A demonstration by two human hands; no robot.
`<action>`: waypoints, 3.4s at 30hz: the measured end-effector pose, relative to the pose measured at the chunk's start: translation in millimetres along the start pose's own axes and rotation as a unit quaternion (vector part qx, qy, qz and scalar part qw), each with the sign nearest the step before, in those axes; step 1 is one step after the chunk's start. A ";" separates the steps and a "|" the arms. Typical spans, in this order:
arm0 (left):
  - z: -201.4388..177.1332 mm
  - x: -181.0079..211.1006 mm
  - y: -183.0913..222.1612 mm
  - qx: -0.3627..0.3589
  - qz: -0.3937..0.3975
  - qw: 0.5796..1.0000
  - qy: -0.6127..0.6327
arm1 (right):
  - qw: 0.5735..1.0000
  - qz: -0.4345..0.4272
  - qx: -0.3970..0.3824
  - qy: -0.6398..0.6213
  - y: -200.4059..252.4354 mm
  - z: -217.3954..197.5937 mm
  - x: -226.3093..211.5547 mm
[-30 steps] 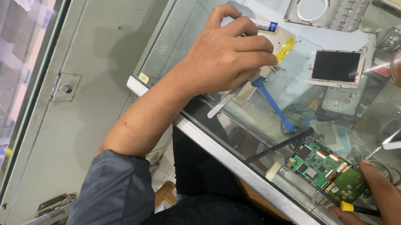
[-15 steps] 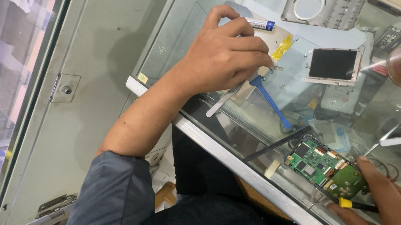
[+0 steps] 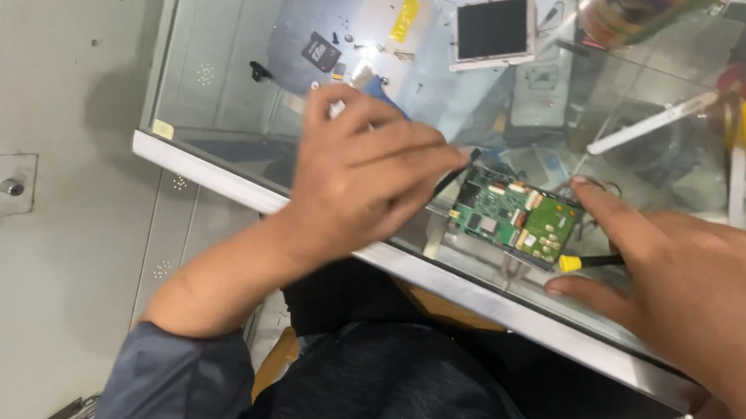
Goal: Disassembling an electronic device to access and clean the LCD display using a screwdriver, cleaning spray, and a cloth.
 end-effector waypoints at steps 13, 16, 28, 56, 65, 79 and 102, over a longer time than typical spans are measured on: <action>40.7 62.4 25.7 0.038 -0.052 0.998 -0.017 | 0.902 -0.096 0.268 -0.326 18.5 -13.7 25.9; 39.8 64.9 28.4 0.052 -0.032 0.998 -0.015 | 0.848 -0.106 0.336 -0.397 26.6 -30.0 30.4; 34.0 68.9 28.9 0.037 -0.028 0.999 -0.012 | 0.772 -0.091 0.162 -0.607 3.6 -31.6 11.1; 52.2 71.6 -7.6 0.040 -0.022 0.995 -0.085 | 0.767 -0.077 0.199 -0.605 -2.0 -34.9 28.9; 52.8 71.5 -7.2 0.044 -0.004 0.996 -0.074 | 0.848 -0.064 0.219 -0.478 -4.9 -16.8 35.2; 57.3 56.3 11.8 0.020 -0.109 0.992 0.054 | 0.826 -0.052 0.174 -0.533 -1.4 -29.4 30.5; 54.5 35.7 -21.8 -0.185 -0.034 0.982 0.017 | 0.979 0.001 0.107 -0.171 -13.3 9.9 22.7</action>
Point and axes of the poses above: each hand's wrist, its own y-axis away from the middle knuckle, its own z-axis out of the palm, x = y × z, the point moved 4 cm from there along -y, towards the middle knuckle, and after that the axes turned 11 degrees about y, right-handed, at the moved point
